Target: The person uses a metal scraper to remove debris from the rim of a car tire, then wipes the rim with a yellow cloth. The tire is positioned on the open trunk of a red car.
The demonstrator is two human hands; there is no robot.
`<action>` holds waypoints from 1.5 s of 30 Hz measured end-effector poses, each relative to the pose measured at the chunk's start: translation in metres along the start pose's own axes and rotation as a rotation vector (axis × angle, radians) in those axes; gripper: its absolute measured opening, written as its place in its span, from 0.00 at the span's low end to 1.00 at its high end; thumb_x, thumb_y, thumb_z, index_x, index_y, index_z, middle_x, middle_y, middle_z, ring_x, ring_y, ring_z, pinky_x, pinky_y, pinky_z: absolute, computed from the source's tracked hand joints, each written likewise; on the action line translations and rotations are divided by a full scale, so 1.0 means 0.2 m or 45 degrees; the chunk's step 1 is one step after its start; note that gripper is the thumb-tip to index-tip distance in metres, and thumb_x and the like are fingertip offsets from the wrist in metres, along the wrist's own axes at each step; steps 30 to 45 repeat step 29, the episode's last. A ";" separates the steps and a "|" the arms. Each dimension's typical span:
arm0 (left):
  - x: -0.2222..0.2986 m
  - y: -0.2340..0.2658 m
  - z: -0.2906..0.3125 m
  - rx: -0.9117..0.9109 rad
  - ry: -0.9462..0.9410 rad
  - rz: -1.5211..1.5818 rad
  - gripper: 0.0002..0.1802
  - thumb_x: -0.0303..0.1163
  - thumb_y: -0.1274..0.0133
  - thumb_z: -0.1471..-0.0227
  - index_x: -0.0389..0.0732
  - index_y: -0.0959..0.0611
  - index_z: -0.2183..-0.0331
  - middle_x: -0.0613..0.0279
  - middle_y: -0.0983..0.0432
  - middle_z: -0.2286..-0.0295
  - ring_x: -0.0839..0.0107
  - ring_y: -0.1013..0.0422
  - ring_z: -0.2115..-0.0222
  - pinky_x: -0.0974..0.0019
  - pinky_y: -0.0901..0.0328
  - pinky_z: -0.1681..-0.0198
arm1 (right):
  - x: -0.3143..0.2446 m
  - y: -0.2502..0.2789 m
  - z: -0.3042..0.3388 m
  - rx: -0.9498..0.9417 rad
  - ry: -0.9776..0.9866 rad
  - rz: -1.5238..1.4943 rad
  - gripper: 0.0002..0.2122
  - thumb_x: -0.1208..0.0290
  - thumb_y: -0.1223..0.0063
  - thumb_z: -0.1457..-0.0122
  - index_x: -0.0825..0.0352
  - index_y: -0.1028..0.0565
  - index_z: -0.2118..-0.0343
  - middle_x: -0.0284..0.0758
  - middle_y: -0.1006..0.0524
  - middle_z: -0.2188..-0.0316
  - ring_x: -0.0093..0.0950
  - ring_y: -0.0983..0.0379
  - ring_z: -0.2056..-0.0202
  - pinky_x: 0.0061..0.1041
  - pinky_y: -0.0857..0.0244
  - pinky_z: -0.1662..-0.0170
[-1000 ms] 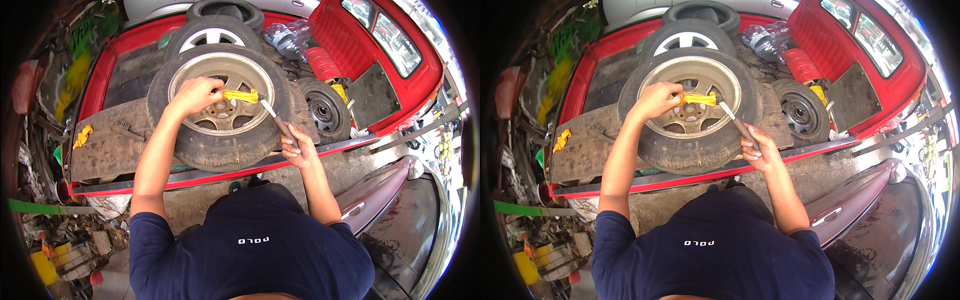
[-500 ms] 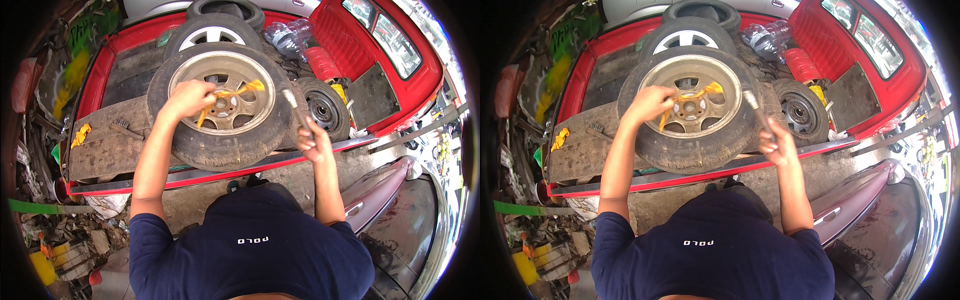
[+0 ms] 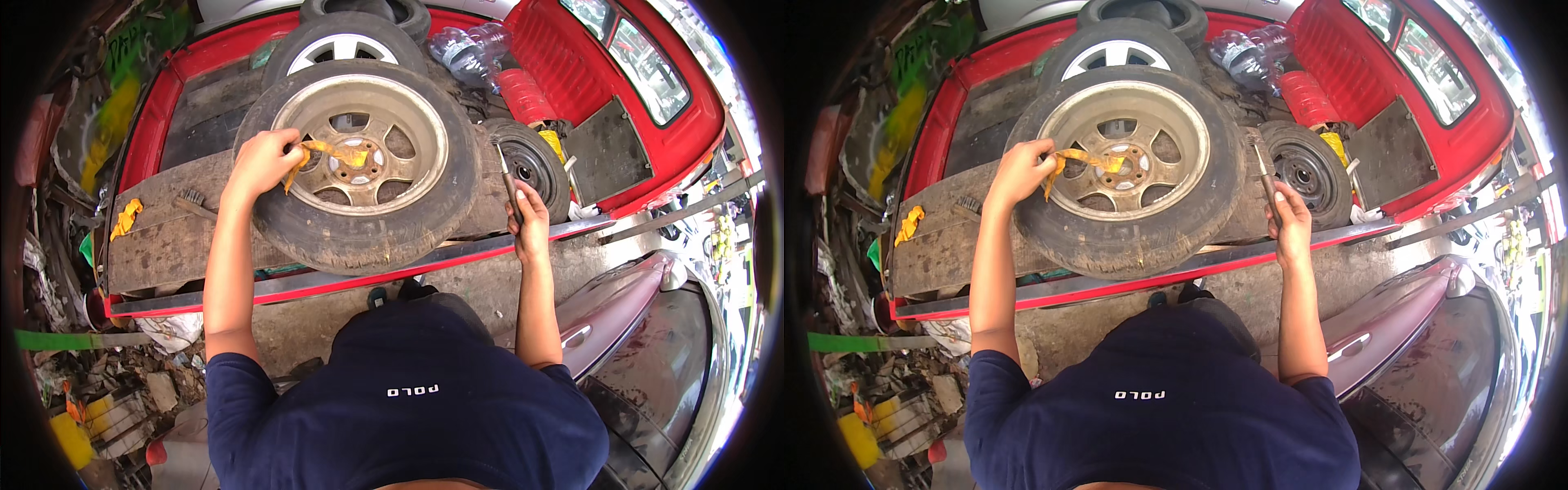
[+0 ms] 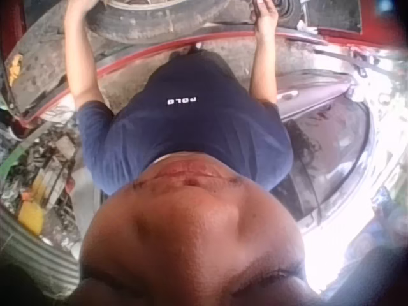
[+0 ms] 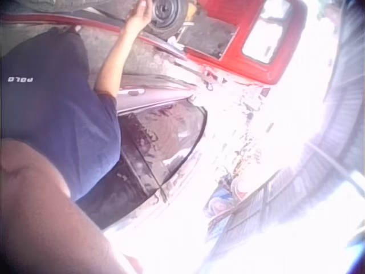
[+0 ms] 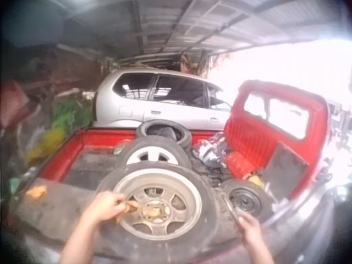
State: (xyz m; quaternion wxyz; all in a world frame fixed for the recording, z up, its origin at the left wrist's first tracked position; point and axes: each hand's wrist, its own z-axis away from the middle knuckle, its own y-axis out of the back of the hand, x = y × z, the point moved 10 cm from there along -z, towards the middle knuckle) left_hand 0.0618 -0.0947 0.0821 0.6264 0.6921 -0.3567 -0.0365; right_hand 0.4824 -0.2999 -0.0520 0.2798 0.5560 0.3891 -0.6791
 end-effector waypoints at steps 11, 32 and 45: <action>-0.53 0.33 0.40 0.488 0.262 0.340 0.12 0.31 0.47 0.41 0.33 0.25 0.72 0.66 0.34 0.80 0.80 0.39 0.75 0.69 0.40 0.70 | -0.13 -0.19 -0.04 -0.260 0.148 0.259 0.21 0.79 0.45 0.42 0.68 0.25 0.44 0.38 0.16 0.63 0.13 0.36 0.80 0.13 0.45 0.77; -1.13 0.31 0.57 0.631 0.803 -0.241 0.24 0.54 0.45 0.45 0.45 0.13 0.59 0.48 0.20 0.55 0.54 0.22 0.54 0.49 0.31 0.51 | -0.29 -0.47 -0.19 -0.111 0.544 0.481 0.14 0.70 0.37 0.39 0.66 0.19 0.51 0.30 0.19 0.71 0.18 0.27 0.75 0.17 0.34 0.71; -1.13 0.31 0.57 0.631 0.803 -0.241 0.24 0.54 0.45 0.45 0.45 0.13 0.59 0.48 0.20 0.55 0.54 0.22 0.54 0.49 0.31 0.51 | -0.29 -0.47 -0.19 -0.111 0.544 0.481 0.14 0.70 0.37 0.39 0.66 0.19 0.51 0.30 0.19 0.71 0.18 0.27 0.75 0.17 0.34 0.71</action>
